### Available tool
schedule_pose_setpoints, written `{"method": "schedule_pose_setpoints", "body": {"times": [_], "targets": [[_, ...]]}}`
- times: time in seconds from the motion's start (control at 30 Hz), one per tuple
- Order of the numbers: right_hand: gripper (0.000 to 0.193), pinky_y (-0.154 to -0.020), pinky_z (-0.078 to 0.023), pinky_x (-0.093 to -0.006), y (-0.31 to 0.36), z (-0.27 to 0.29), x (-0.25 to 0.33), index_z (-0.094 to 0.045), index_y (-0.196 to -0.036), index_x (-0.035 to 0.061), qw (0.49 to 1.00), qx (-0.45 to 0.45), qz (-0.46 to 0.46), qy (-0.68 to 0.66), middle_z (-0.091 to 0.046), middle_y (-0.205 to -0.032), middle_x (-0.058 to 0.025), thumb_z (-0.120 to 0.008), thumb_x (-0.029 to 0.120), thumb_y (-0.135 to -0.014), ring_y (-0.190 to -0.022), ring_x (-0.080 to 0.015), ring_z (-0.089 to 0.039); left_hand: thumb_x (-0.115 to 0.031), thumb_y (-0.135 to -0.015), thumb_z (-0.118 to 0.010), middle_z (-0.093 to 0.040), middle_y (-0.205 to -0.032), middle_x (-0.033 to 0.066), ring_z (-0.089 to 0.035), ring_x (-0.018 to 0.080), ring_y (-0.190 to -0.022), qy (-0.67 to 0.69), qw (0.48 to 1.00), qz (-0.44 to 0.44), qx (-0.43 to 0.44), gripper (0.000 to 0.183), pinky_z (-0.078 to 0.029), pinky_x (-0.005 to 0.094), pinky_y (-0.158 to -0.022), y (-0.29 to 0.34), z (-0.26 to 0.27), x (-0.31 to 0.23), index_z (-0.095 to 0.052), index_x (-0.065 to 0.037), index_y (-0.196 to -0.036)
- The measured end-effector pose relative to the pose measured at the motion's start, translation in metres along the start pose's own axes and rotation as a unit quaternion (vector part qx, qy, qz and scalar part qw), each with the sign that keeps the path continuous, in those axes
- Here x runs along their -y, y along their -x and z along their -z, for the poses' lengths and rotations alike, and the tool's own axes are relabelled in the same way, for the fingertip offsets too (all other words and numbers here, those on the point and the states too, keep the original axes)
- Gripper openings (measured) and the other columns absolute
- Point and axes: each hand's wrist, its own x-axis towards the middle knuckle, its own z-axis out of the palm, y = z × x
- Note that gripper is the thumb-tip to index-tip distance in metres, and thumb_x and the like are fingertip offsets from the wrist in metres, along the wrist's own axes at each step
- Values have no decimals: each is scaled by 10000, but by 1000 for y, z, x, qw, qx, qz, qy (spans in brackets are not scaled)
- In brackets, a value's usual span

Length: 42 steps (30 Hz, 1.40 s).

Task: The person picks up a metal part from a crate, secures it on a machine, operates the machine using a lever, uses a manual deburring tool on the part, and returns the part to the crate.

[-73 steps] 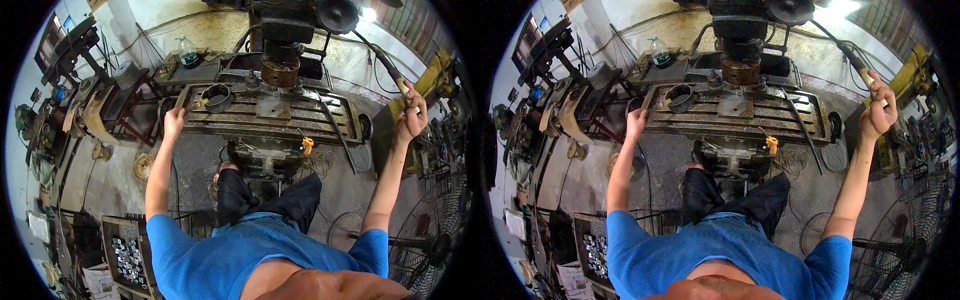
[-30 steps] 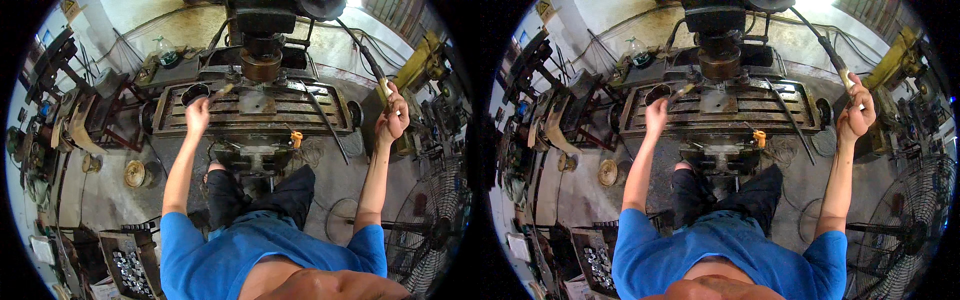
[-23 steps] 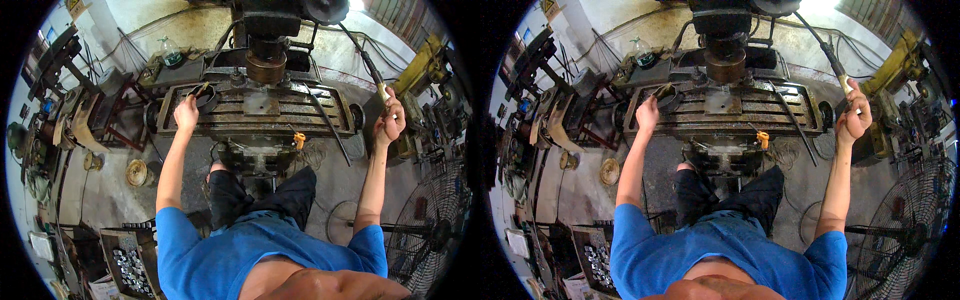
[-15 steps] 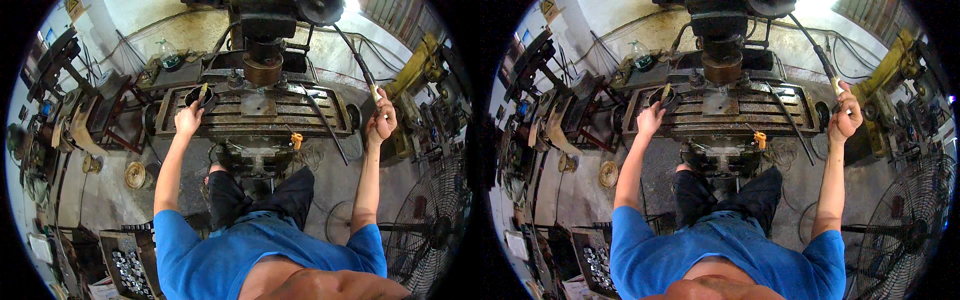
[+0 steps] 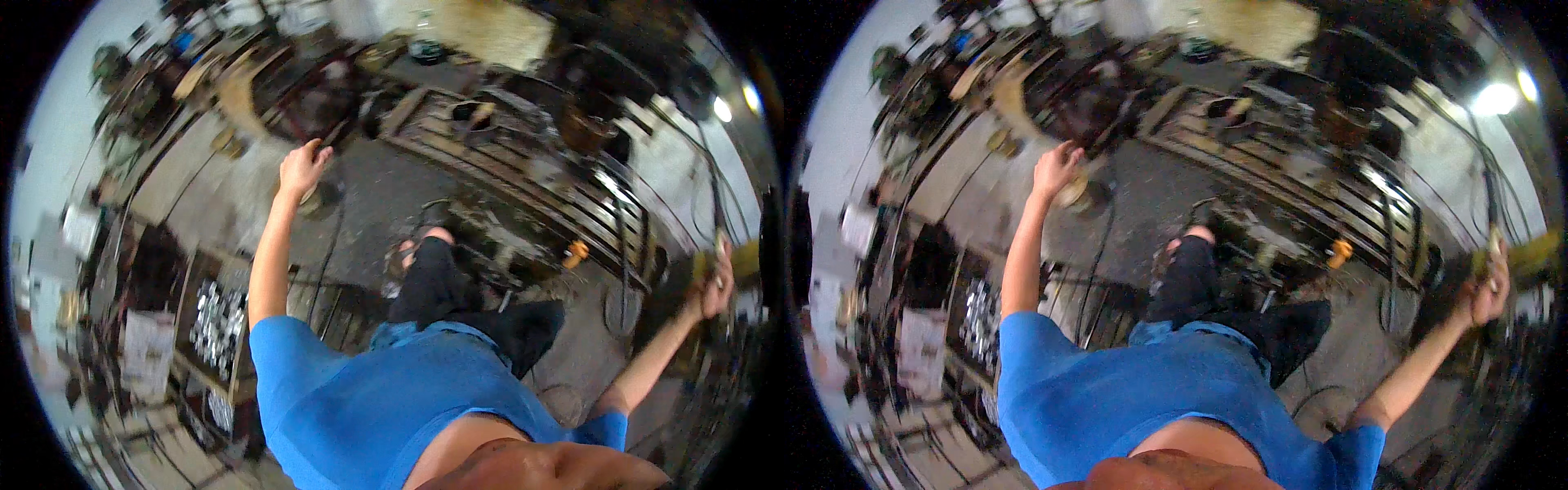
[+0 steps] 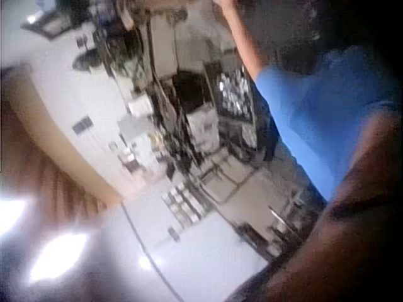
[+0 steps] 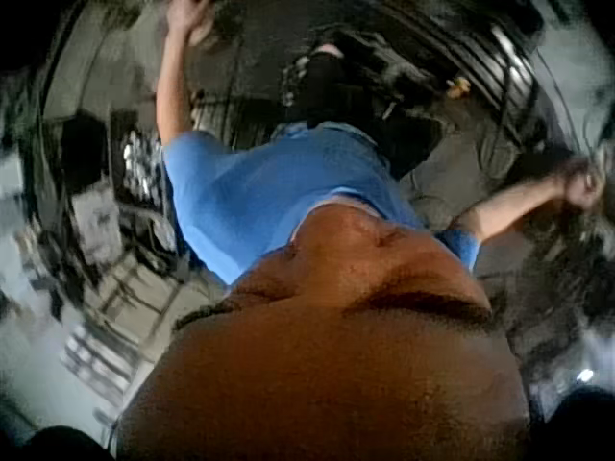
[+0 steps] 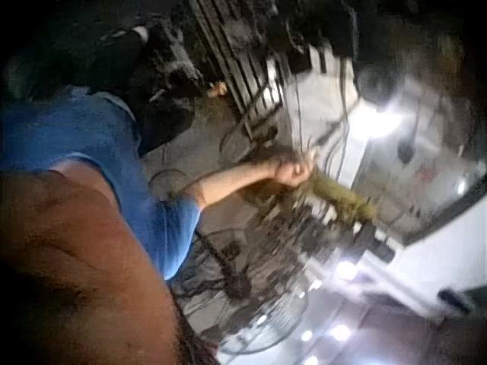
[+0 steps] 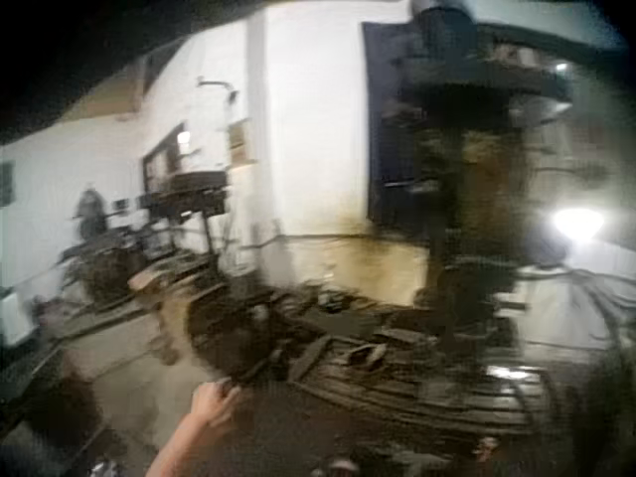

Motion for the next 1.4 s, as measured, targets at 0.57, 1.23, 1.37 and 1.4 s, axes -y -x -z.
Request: {"method": "schedule_pose_setpoints", "body": {"times": [0.57, 1.23, 1.37, 1.4], "targets": [[397, -1010, -257, -245, -45, 27, -6, -433, -1226, -35, 975, -115, -164, 94, -434, -1301, -99, -320, 143, -889, -1173, -149, -403, -291, -653, -692, -645, -823, 161, -641, 252, -676, -121, 855, 483, 145, 367, -505, 380, -664, 274, 85, 289, -636, -31, -907], [270, -912, -410, -352, -138, -12, 55, -583, -1020, -59, 964, 25, 13, 265, -586, -1071, -176, -408, 60, -852, -1011, -250, -551, -184, -660, -571, -611, -931, 204, -587, 375, -872, -261, 863, 394, 178, 275, -477, 448, -741, 312, 77, 316, -576, -23, -882], [292, -963, -317, -302, -192, 34, 45, -564, -1020, -42, 987, -23, -133, 83, -572, -1113, -147, -421, 179, -894, -1076, -228, -501, -213, -577, -632, -611, -913, 206, -582, 374, -906, -290, 870, 369, 150, 358, -473, 448, -761, 282, 77, 289, -571, -15, -869], [269, -933, -342, -288, -195, 23, 65, -573, -1039, -24, 975, 37, -82, 204, -584, -1098, -113, -429, 146, -889, -1031, -203, -524, -217, -570, -636, -609, -943, 190, -571, 368, -930, -283, 862, 384, 169, 353, -464, 446, -783, 266, 81, 280, -579, -33, -866]]}}
